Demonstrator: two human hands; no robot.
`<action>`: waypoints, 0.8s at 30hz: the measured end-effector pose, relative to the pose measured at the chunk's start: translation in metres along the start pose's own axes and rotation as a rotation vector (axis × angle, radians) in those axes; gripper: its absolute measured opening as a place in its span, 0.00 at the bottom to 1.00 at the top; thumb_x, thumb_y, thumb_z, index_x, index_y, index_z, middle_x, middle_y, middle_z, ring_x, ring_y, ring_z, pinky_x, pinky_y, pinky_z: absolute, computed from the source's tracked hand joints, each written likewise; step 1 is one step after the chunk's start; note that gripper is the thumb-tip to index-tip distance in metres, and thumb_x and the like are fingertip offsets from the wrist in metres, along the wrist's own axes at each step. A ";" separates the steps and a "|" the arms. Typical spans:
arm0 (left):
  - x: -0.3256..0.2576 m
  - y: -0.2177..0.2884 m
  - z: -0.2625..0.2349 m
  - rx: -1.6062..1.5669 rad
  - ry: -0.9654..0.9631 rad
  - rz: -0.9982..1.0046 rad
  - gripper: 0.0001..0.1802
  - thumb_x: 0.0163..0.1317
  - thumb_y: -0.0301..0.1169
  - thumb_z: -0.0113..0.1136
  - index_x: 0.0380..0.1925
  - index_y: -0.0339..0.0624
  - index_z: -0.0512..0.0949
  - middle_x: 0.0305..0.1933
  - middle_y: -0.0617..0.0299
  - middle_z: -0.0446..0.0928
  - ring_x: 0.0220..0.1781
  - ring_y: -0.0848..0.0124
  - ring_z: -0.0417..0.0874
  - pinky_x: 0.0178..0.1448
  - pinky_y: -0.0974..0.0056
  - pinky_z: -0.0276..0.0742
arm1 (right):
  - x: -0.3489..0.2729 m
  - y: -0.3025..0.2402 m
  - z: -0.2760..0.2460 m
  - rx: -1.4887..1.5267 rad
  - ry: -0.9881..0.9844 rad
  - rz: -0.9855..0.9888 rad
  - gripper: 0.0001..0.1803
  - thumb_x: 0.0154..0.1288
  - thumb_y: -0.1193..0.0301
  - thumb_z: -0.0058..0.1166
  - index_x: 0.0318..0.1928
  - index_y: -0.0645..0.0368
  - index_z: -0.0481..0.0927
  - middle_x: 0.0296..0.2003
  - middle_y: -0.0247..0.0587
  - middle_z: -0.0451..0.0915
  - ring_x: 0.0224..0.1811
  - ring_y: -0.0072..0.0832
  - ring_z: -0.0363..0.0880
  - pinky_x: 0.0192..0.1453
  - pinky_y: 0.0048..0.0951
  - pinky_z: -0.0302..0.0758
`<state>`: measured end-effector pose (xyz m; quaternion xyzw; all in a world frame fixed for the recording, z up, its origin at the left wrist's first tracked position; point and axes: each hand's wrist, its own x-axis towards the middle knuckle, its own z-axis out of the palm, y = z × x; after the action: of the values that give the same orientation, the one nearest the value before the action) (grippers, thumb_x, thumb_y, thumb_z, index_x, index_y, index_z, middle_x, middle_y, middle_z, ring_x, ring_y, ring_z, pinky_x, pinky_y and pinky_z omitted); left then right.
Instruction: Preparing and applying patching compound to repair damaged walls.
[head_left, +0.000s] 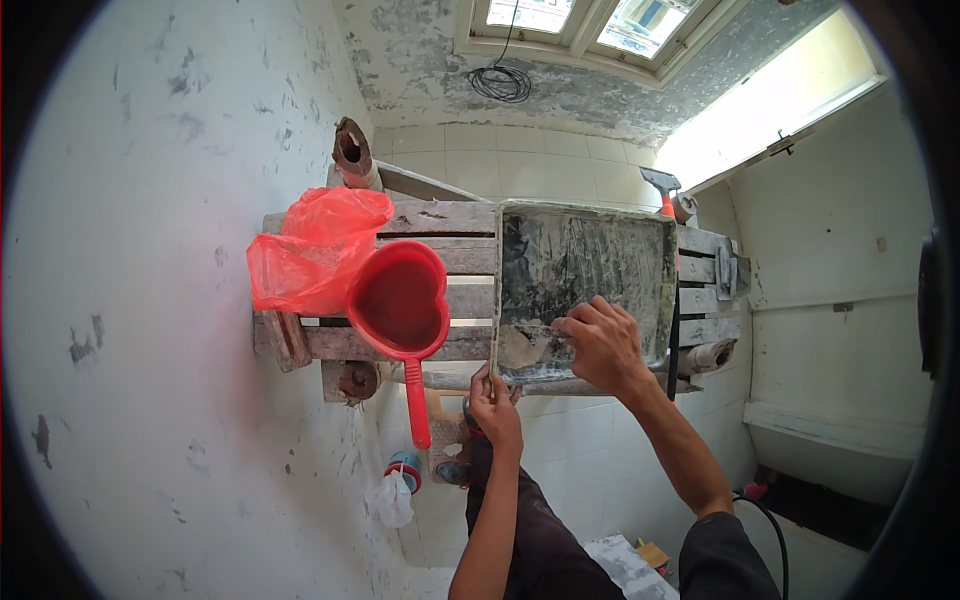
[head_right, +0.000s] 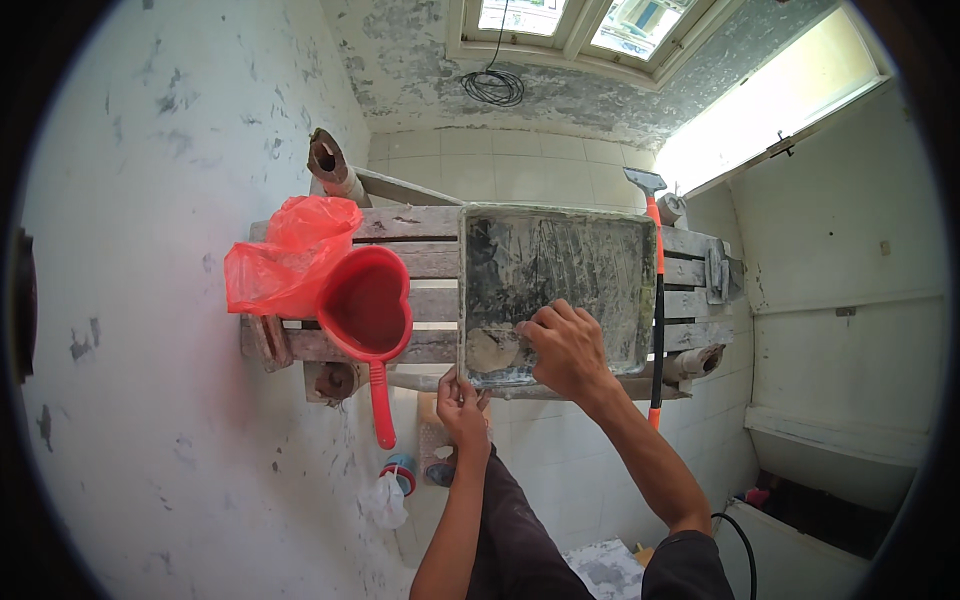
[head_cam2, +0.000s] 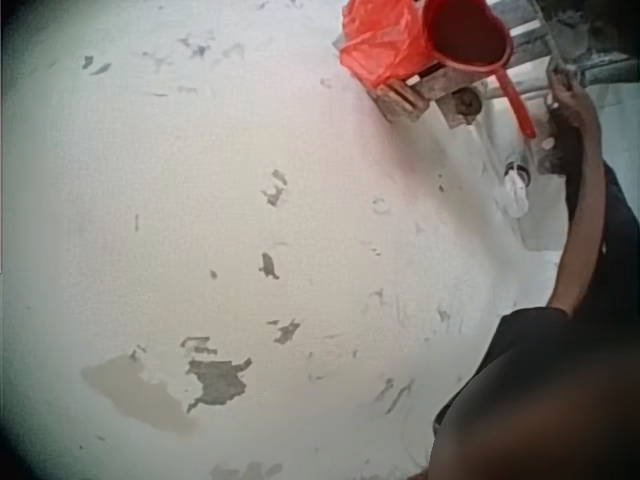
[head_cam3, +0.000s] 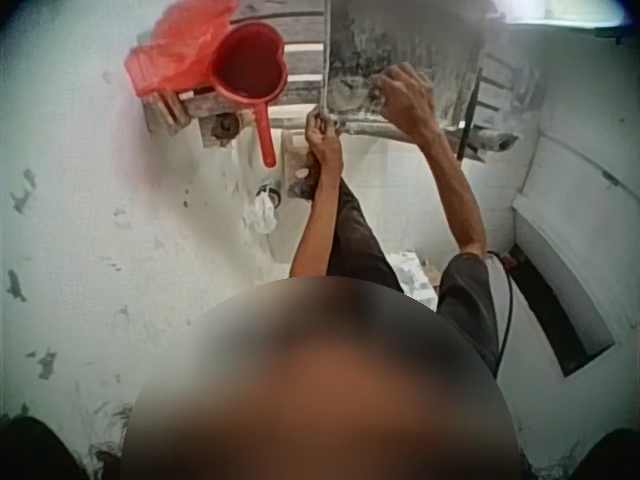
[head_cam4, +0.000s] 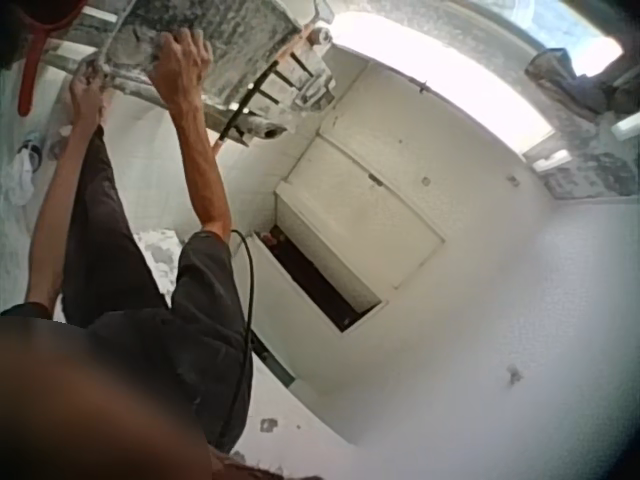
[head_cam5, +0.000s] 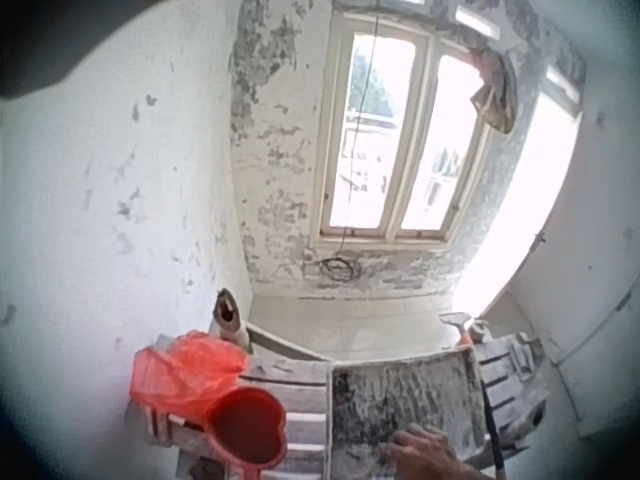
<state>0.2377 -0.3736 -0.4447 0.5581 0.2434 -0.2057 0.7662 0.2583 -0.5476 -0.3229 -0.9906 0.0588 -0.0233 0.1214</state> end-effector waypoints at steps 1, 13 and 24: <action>0.000 0.000 0.000 0.001 -0.001 -0.004 0.13 0.75 0.22 0.49 0.57 0.39 0.73 0.50 0.62 0.79 0.45 0.79 0.79 0.46 0.65 0.88 | -0.001 -0.001 0.005 -0.001 -0.003 0.003 0.17 0.46 0.80 0.65 0.39 0.49 0.89 0.34 0.28 0.82 0.40 0.30 0.78 0.44 0.34 0.73; 0.001 -0.001 -0.002 0.004 -0.039 0.005 0.14 0.75 0.22 0.49 0.58 0.39 0.73 0.58 0.58 0.79 0.51 0.75 0.81 0.49 0.63 0.88 | -0.005 -0.014 0.031 0.061 -0.044 0.048 0.15 0.46 0.77 0.64 0.38 0.55 0.89 0.30 0.35 0.81 0.38 0.34 0.80 0.39 0.38 0.76; 0.003 -0.005 -0.004 0.007 -0.014 -0.037 0.14 0.75 0.22 0.49 0.58 0.38 0.72 0.58 0.56 0.80 0.53 0.70 0.84 0.50 0.62 0.88 | -0.022 -0.031 0.033 0.053 -0.041 0.194 0.15 0.50 0.76 0.65 0.41 0.53 0.89 0.33 0.35 0.82 0.38 0.34 0.83 0.38 0.38 0.78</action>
<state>0.2365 -0.3713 -0.4513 0.5545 0.2478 -0.2246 0.7620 0.2418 -0.5070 -0.3477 -0.9769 0.1515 0.0072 0.1506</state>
